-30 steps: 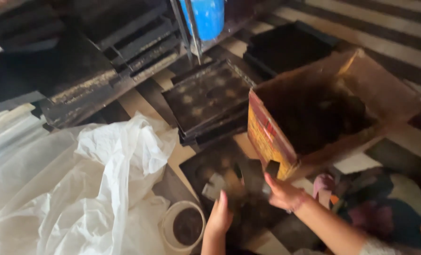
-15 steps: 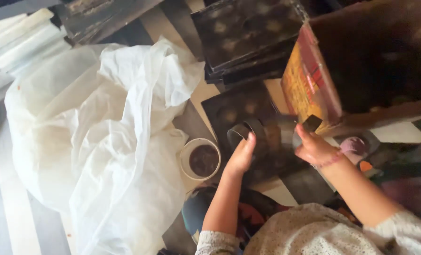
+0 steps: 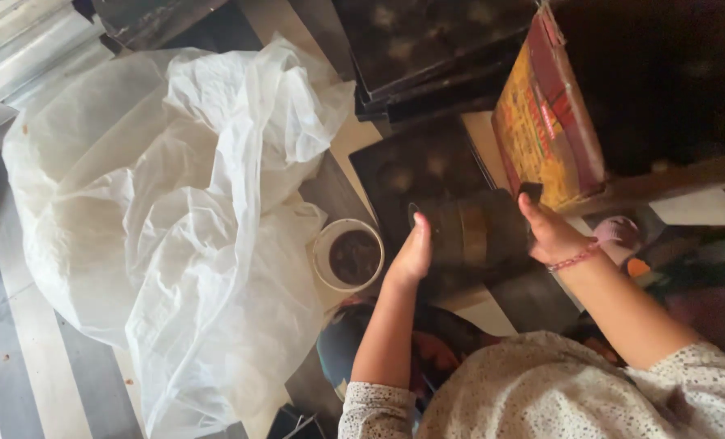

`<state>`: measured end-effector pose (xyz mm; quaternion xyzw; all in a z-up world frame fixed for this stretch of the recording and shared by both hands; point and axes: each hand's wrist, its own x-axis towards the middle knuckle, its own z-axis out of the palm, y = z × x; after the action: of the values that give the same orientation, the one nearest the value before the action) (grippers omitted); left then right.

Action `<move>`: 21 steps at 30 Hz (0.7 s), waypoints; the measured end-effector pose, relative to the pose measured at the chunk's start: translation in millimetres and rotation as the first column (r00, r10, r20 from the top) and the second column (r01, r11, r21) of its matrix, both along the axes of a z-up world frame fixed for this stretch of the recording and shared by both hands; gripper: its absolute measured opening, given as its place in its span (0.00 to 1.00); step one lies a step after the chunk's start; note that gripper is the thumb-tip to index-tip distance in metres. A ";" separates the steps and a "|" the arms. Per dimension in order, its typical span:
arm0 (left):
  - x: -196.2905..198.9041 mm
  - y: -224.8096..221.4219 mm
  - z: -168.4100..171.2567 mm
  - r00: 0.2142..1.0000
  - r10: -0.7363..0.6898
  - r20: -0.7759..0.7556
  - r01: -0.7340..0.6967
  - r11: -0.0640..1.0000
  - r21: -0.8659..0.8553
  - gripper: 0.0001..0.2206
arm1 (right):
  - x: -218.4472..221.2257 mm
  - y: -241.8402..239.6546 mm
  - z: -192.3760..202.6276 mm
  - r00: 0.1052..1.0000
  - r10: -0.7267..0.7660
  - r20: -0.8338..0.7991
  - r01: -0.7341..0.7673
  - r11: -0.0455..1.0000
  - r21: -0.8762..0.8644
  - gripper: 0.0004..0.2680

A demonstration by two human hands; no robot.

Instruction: Organizing and cleaning circular baking rings and metal trays in a bakery.

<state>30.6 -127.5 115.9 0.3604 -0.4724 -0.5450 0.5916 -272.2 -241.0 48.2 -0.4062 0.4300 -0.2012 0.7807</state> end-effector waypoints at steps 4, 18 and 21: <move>4.3 -18.3 27.1 0.985 -0.113 -0.133 0.101 0.991 -0.093 0.40 | 48.1 -24.7 73.8 0.939 0.185 0.289 -0.141 0.976 -0.167 0.27; -26.9 -15.1 32.5 0.979 0.041 0.198 -0.046 0.999 0.018 0.35 | 54.0 6.2 63.4 0.971 0.030 -0.237 -0.175 0.764 -0.621 0.18; -33.4 -13.2 40.8 0.978 0.010 0.207 0.018 0.991 -0.134 0.36 | 86.1 10.2 117.9 0.910 0.027 -0.413 -0.314 0.694 -0.648 0.17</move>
<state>-2.8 -140.7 156.8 0.3733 -0.5680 -0.4724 0.5611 -186.1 -230.8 166.1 -0.7411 0.4203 -0.1935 0.4865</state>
